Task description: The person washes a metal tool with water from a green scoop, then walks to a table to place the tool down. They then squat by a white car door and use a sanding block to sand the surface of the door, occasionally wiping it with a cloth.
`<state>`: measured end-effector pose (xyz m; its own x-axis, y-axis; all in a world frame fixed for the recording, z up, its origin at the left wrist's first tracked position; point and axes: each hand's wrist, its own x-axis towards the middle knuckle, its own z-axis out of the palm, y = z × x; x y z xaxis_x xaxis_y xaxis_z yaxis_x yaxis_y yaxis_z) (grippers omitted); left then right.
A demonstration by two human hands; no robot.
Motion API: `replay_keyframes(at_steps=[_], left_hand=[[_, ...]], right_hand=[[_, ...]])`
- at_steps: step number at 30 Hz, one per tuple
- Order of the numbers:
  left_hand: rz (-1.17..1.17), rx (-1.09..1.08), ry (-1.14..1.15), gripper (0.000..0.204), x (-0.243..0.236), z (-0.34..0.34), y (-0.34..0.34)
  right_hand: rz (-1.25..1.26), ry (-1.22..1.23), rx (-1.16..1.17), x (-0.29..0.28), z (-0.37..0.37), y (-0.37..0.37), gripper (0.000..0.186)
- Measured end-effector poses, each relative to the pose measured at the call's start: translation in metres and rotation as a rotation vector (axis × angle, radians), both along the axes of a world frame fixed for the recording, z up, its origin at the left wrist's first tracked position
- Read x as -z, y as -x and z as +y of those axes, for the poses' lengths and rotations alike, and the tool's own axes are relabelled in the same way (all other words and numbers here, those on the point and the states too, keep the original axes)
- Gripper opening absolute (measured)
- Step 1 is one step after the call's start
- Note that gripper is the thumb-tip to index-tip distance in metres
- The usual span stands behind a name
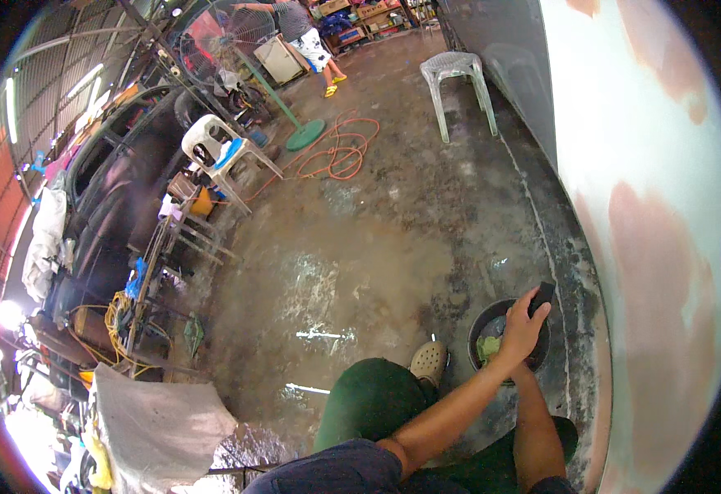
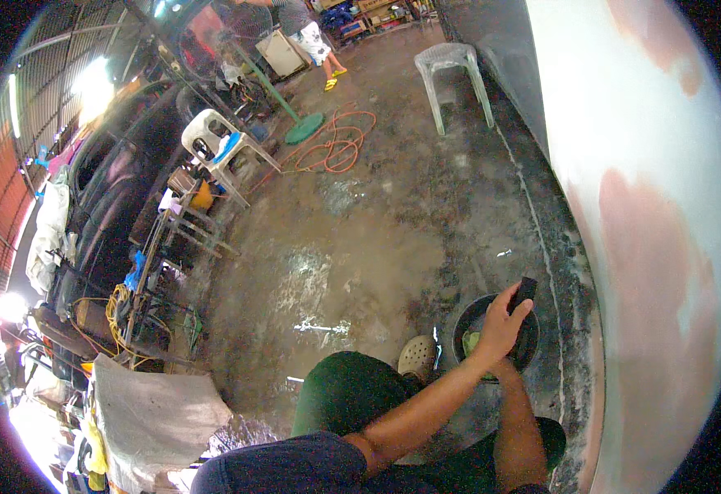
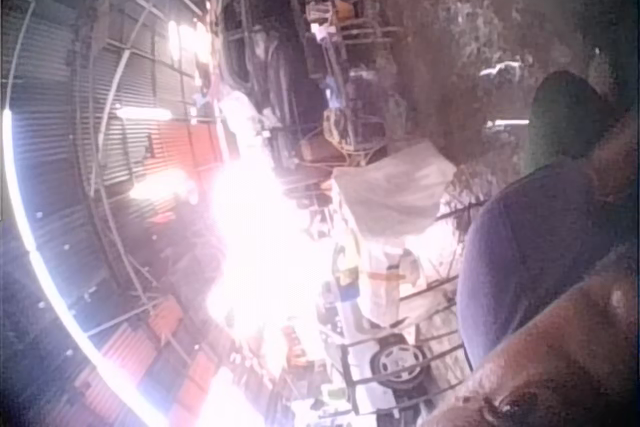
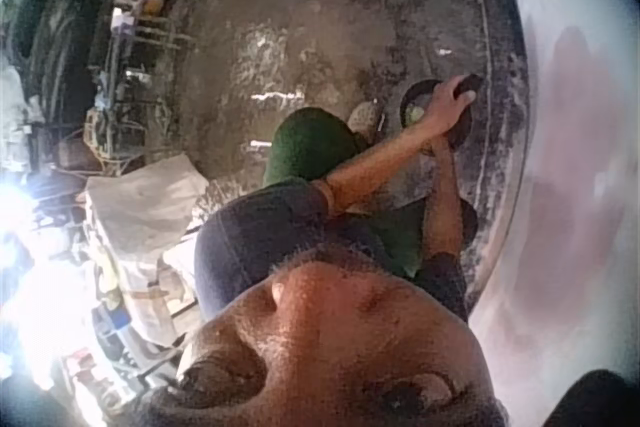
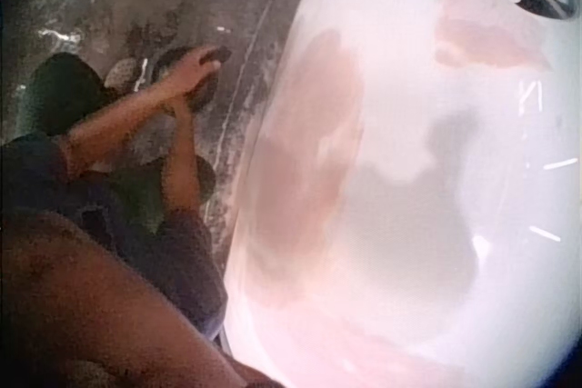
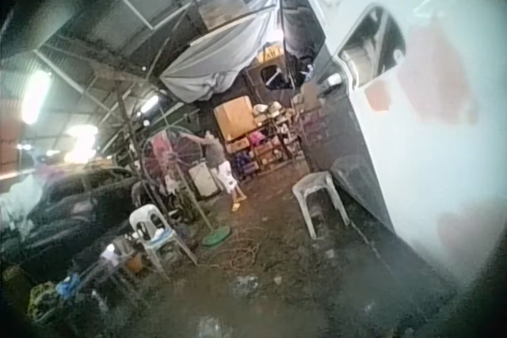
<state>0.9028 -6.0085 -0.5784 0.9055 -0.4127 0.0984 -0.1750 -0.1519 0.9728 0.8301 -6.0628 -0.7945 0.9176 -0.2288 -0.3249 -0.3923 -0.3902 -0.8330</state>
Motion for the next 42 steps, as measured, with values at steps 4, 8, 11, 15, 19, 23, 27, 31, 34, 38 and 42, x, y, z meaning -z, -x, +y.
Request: replay_keyframes(at_steps=[4, 8, 11, 15, 19, 23, 27, 31, 34, 38, 42], left_hand=[[0.047, -0.028, -0.024, 0.055, -0.009, 0.004, -0.001], [0.07, -0.064, -0.001, 0.054, -0.018, 0.006, -0.004], [0.146, -0.079, 0.001, 0.054, -0.011, 0.023, -0.018], [0.335, -0.019, -0.006, 0.049, -0.002, 0.032, -0.031], [0.581, 0.173, -0.144, 0.043, 0.036, 0.054, -0.05], [0.525, 0.14, -0.065, 0.043, 0.045, 0.061, -0.046], [0.465, 0.07, -0.051, 0.043, 0.031, 0.051, -0.046], [0.663, 0.178, 0.125, 0.047, 0.007, 0.036, -0.046], [0.775, 0.198, 0.194, 0.048, 0.006, 0.04, -0.042], [0.614, 0.206, 0.089, 0.062, 0.011, 0.038, -0.04], [0.651, 0.164, 0.292, 0.066, 0.0, 0.019, -0.036]], right_hand=[[-0.001, 0.062, 0.055, 0.002, 0.001, -0.003, 0.087], [-0.024, 0.126, 0.149, 0.0, -0.014, 0.0, 0.088], [0.026, 0.316, 0.175, -0.033, -0.007, -0.004, 0.086], [0.091, 0.146, 0.333, -0.073, -0.016, -0.017, 0.06], [-0.181, 0.181, 0.209, -0.083, -0.025, -0.005, 0.043], [-0.22, 0.084, 0.224, -0.106, -0.027, -0.004, 0.035], [-0.25, -0.018, 0.213, -0.096, -0.026, -0.007, 0.041], [0.079, -0.007, 0.146, -0.058, -0.006, -0.009, 0.054], [0.349, 0.259, -0.196, -0.068, 0.021, -0.017, 0.064], [0.556, 0.408, -0.472, -0.044, 0.029, -0.031, 0.064], [0.459, 0.47, -0.439, 0.01, 0.004, -0.027, 0.056]])
